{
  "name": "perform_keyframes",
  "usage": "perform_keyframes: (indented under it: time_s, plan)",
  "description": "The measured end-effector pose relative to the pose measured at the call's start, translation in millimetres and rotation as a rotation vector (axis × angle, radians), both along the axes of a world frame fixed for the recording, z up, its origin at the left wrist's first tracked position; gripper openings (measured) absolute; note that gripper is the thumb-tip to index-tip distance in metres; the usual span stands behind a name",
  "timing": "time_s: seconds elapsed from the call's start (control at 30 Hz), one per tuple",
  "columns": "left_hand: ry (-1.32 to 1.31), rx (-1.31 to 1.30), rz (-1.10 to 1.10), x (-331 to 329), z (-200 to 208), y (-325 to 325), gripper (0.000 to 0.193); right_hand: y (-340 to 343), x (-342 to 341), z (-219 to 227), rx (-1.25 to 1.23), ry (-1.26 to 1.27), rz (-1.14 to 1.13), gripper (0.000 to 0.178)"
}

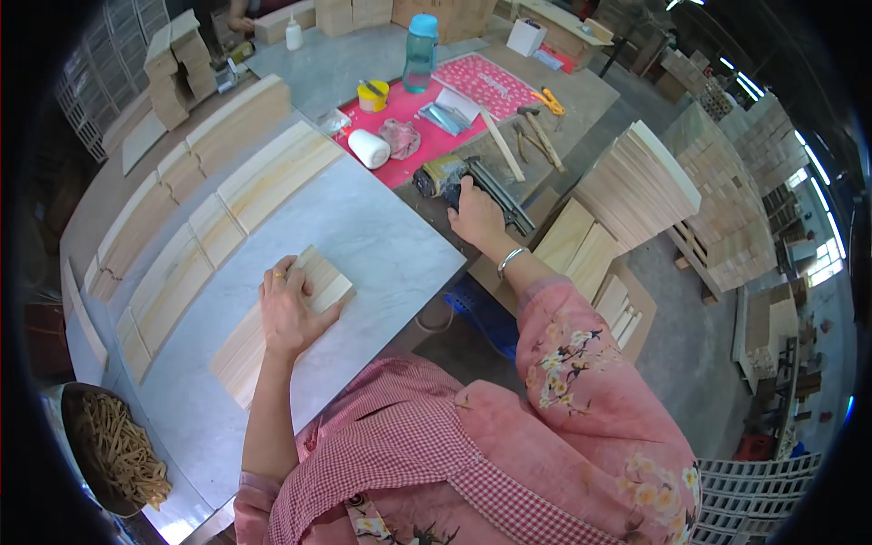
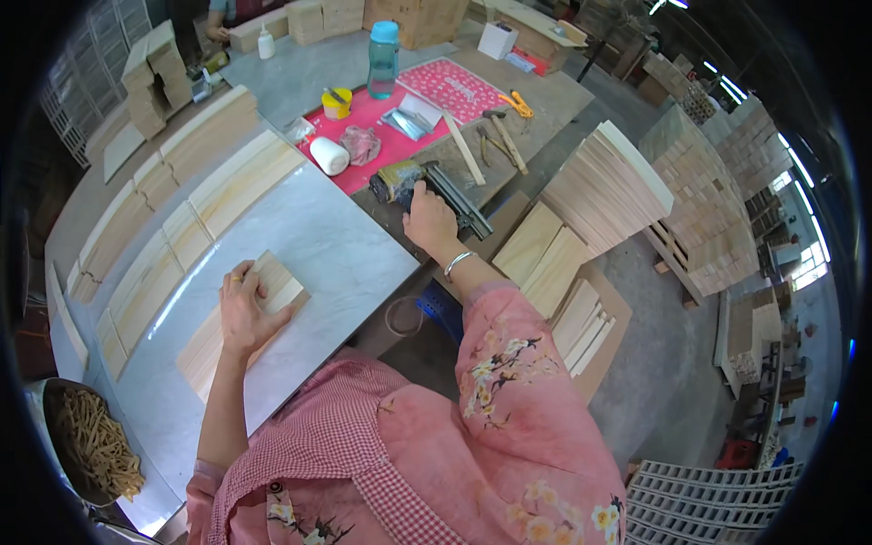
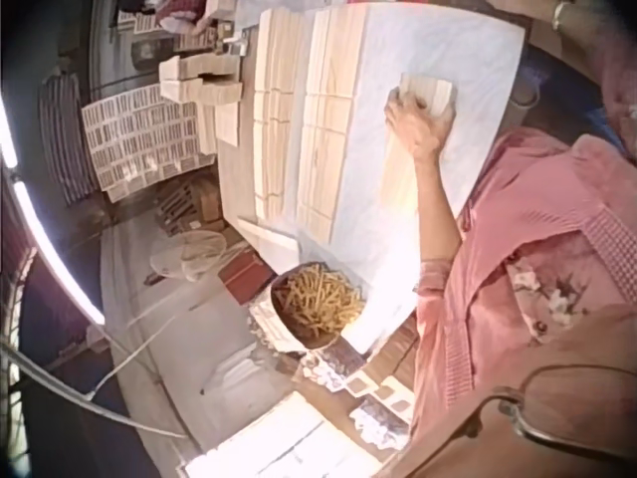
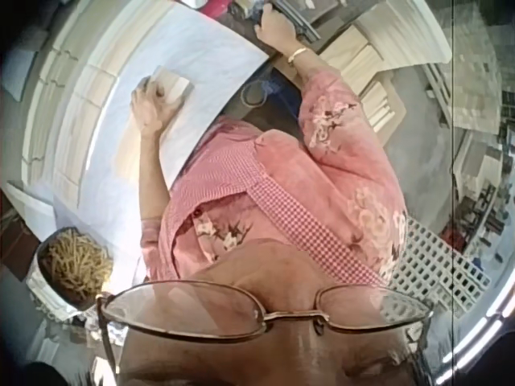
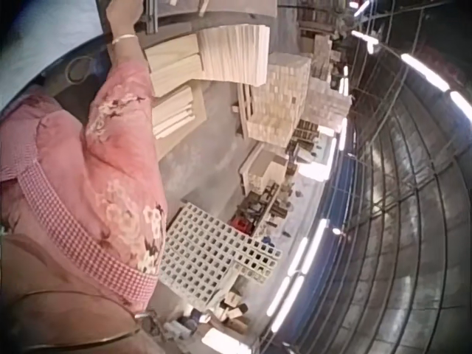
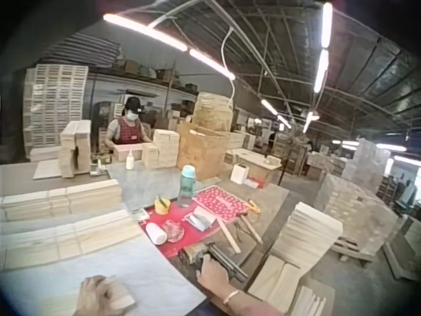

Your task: Assemble small wooden boxes using glue and a pneumatic nail gun.

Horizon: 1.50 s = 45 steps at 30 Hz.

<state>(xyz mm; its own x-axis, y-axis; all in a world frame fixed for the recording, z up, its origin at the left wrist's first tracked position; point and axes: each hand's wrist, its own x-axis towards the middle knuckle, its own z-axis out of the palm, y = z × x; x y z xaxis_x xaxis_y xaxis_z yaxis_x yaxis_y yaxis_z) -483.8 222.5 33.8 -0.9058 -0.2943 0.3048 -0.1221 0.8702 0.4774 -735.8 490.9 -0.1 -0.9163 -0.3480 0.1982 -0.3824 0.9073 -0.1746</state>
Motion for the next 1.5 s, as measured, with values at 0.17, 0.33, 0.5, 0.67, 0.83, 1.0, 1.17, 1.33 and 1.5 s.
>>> perform_keyframes:
  time_s: [0.17, 0.33, 0.5, 0.67, 0.83, 1.0, 1.17, 1.33, 1.5]
  plan:
    - [-0.021, -0.009, -0.024, 2.3, -13.0, -9.8, 0.047, 0.7, 2.2, -4.9, -0.033, -0.008, 0.031, 0.041]
    - [-0.082, 0.023, -0.012, -1.2, -2.5, -5.0, 0.044, 5.2, -2.8, -18.6, -0.056, 0.070, 0.054, 0.040]
    - [-0.097, 0.022, -0.019, -1.3, -1.6, -5.7, 0.043, 1.1, -0.2, -14.9, -0.075, 0.094, 0.023, 0.038]
    - [-0.080, 0.019, -0.009, 1.5, -0.7, -1.1, 0.045, 6.9, 5.9, -9.8, -0.104, 0.072, 0.024, 0.036]
    - [-0.006, -0.112, -0.061, 6.7, -5.2, -3.6, 0.040, 8.8, 11.9, -13.7, -0.119, 0.321, 0.020, 0.033]
    - [0.334, -0.070, -0.024, 71.0, 6.5, 22.1, 0.032, -18.7, 57.8, -12.0, -0.542, 0.458, 0.249, 0.027]
    - [0.200, -0.048, 0.314, 232.1, -18.2, 36.2, 0.026, -15.2, 107.4, -46.1, -0.836, 0.010, 0.341, 0.014]
    - [0.031, 0.050, 0.927, 363.0, -73.6, -31.4, 0.020, -37.1, 111.1, -45.6, -0.604, 0.012, 0.301, 0.018]
    - [-0.170, -0.103, 0.834, 388.0, -99.5, -87.6, 0.018, -66.7, 109.9, -53.4, -0.444, 0.216, 0.247, 0.019]
